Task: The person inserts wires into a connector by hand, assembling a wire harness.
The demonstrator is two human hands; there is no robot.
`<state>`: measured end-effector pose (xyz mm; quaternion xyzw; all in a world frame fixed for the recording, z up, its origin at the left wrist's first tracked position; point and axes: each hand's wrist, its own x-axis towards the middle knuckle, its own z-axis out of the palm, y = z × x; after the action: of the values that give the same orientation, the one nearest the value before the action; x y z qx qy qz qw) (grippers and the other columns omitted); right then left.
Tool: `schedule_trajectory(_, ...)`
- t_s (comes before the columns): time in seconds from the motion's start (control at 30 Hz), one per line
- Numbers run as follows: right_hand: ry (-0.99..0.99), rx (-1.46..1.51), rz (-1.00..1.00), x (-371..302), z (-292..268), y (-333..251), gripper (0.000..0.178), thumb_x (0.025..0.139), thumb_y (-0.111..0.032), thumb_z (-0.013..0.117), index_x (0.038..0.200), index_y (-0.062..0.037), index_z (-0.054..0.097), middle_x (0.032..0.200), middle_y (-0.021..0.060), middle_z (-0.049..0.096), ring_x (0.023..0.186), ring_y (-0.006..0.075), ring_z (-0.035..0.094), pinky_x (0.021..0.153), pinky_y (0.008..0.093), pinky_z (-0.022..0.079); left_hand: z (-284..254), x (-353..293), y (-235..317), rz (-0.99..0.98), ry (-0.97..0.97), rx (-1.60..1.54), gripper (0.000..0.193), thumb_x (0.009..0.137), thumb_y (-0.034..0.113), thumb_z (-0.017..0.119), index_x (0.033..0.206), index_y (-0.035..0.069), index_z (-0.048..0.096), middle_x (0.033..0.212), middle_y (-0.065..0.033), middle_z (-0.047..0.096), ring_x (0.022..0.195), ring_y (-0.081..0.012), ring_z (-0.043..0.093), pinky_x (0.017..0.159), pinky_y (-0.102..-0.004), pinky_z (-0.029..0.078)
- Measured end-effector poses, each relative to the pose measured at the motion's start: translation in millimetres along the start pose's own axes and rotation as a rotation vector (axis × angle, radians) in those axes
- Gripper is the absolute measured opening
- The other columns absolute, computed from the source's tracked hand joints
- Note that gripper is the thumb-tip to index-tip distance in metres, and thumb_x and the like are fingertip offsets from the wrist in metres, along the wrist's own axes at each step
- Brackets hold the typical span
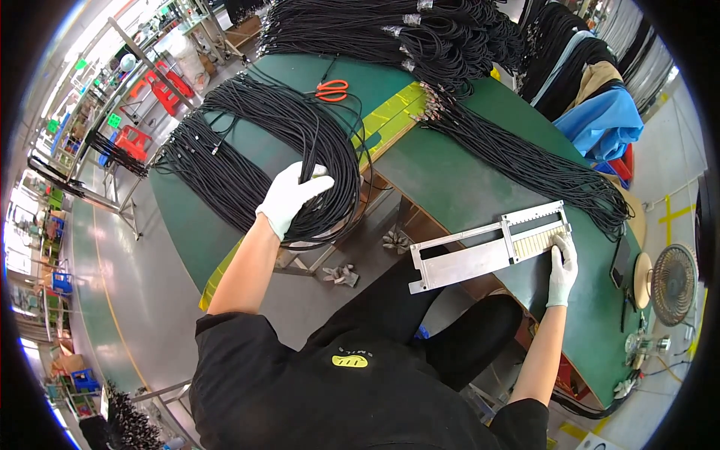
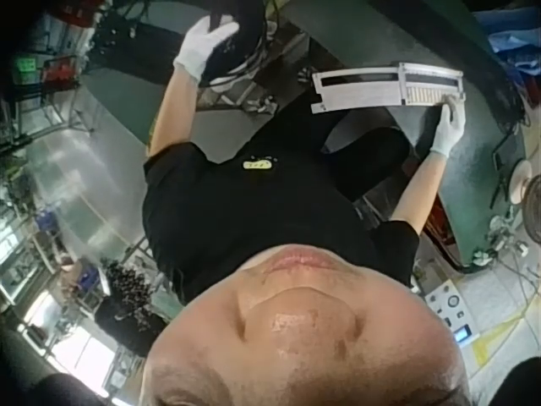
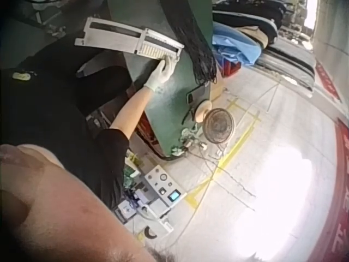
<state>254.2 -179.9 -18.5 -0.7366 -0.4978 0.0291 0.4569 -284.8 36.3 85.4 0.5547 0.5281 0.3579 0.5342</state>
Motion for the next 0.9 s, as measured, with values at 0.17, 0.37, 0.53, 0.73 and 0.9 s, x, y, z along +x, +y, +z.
schedule_trajectory(0.17,0.01,0.052,0.052,-1,0,-7,0.023,0.091,-0.001,0.06,0.111,0.0004,0.07,0.128,0.012,0.063,0.128,0.0235,0.052,0.111,0.0346,0.036,0,8,-4,0.108,-0.002,0.328,0.041,0.071,0.025,0.087,0.097,0.003,0.064,0.082,-0.0017,0.06,0.078,-0.0114,0.056,0.073,-0.0284,0.048)
schedule_trajectory(0.37,0.01,0.029,0.033,-2,-2,-3,0.023,0.091,-0.001,0.06,0.112,0.0005,0.07,0.126,0.0118,0.063,0.128,0.0234,0.053,0.111,0.0344,0.036,4,2,-4,-0.01,-0.018,0.012,0.022,0.082,0.017,0.077,0.092,0.003,0.063,0.078,-0.0005,0.059,0.068,-0.0102,0.055,0.063,-0.0282,0.048)
schedule_trajectory(0.53,0.017,0.014,0.031,0,0,-6,0.023,0.091,-0.002,0.06,0.112,0.0003,0.07,0.125,0.0117,0.064,0.127,0.0235,0.053,0.111,0.0346,0.036,5,0,-2,0.004,-0.022,-0.173,0.013,0.087,0.012,0.069,0.095,0.003,0.065,0.08,0.0005,0.06,0.067,-0.0089,0.055,0.062,-0.0263,0.048)
schedule_trajectory(0.73,0.015,0.024,0.006,1,0,1,0.022,0.091,-0.002,0.061,0.111,-0.0003,0.07,0.126,0.0116,0.064,0.127,0.0238,0.053,0.111,0.0348,0.036,-6,2,-1,0.091,0.013,-0.055,0.019,0.087,0.015,0.071,0.1,0.002,0.065,0.085,0.0002,0.063,0.071,-0.0086,0.057,0.067,-0.0253,0.048)
schedule_trajectory(0.9,0.012,0.01,0.007,-1,0,-7,0.023,0.09,-0.001,0.061,0.111,-0.0005,0.07,0.126,0.0115,0.063,0.127,0.0242,0.053,0.111,0.0348,0.036,-13,-10,4,0.326,0.178,-0.009,0.024,0.091,0.018,0.067,0.109,0.002,0.064,0.098,-0.0037,0.066,0.093,-0.01,0.059,0.085,-0.0269,0.047)
